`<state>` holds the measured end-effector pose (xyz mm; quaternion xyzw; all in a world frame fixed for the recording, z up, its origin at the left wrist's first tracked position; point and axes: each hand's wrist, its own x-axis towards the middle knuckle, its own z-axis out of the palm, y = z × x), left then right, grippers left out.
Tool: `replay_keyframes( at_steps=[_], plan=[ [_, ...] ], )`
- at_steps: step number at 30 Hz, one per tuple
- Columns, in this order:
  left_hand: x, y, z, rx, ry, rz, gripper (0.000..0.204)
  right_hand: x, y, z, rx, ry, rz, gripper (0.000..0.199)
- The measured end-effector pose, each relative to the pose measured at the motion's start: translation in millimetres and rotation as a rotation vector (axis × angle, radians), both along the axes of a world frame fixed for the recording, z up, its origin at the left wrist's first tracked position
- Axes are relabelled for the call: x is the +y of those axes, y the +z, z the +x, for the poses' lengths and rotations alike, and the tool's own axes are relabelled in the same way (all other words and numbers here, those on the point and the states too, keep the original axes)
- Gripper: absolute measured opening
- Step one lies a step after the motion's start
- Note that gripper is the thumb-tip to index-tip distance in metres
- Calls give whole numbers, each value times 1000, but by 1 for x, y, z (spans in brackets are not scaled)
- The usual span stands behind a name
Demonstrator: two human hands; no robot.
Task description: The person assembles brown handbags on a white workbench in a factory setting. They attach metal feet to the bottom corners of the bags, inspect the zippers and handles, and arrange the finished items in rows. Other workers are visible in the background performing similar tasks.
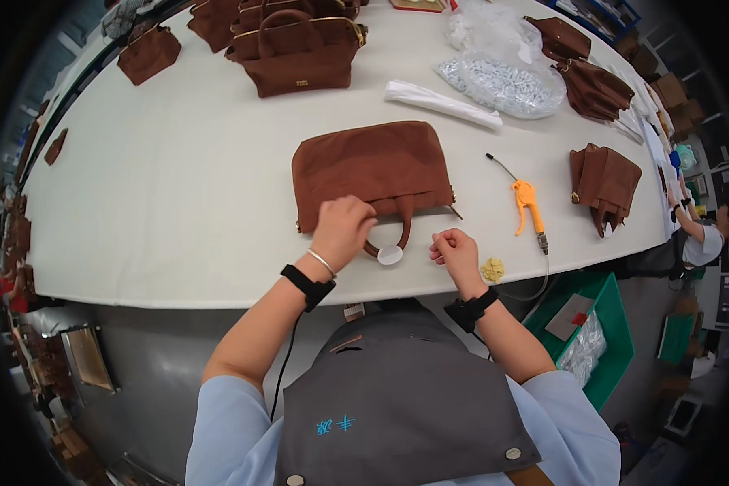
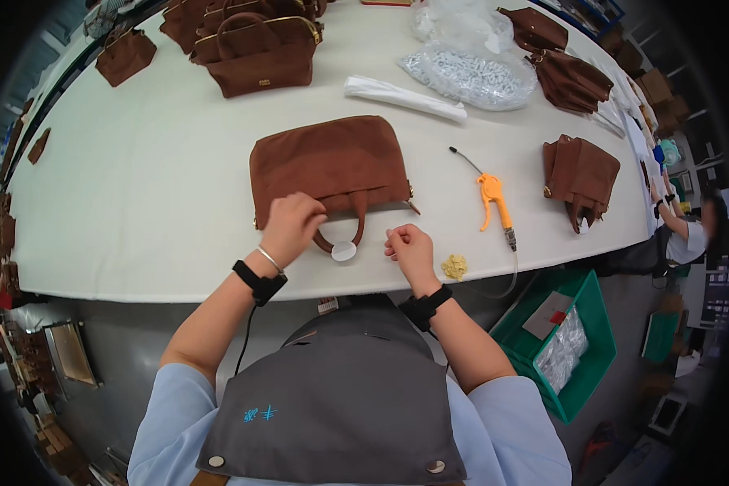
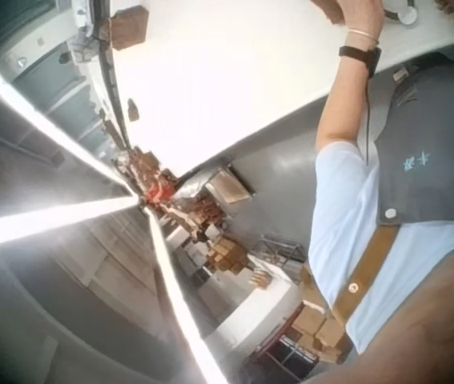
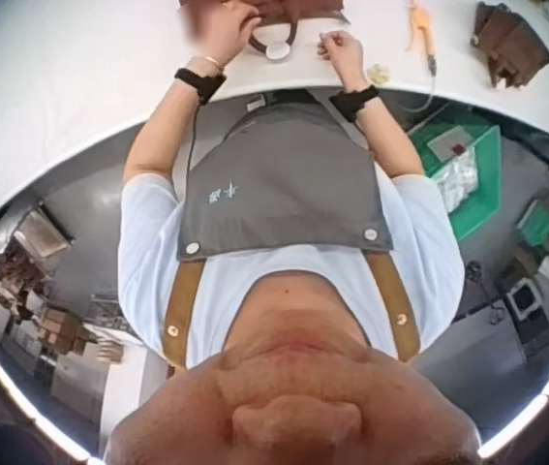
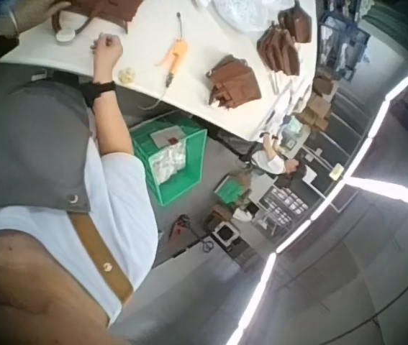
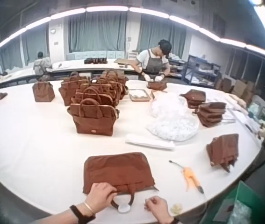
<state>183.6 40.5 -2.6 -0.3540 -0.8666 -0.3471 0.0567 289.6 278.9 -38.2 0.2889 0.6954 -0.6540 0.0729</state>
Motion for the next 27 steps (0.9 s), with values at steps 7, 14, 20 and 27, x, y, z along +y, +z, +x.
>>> replay_keyframes(
  at_steps=[7,14,20,27],
  plan=[
    [26,36,-136,119,215,-370,40,-4,13,-32,-248,167,-371,43],
    [40,22,-213,-582,-180,-694,49,-22,-6,-55,-273,395,-254,39],
    [61,30,-218,-698,-190,-828,54,-22,-8,-41,-171,206,-359,29],
    [53,25,-202,-800,-265,-881,62,-13,-11,-2,-43,148,-414,20]
  ],
)
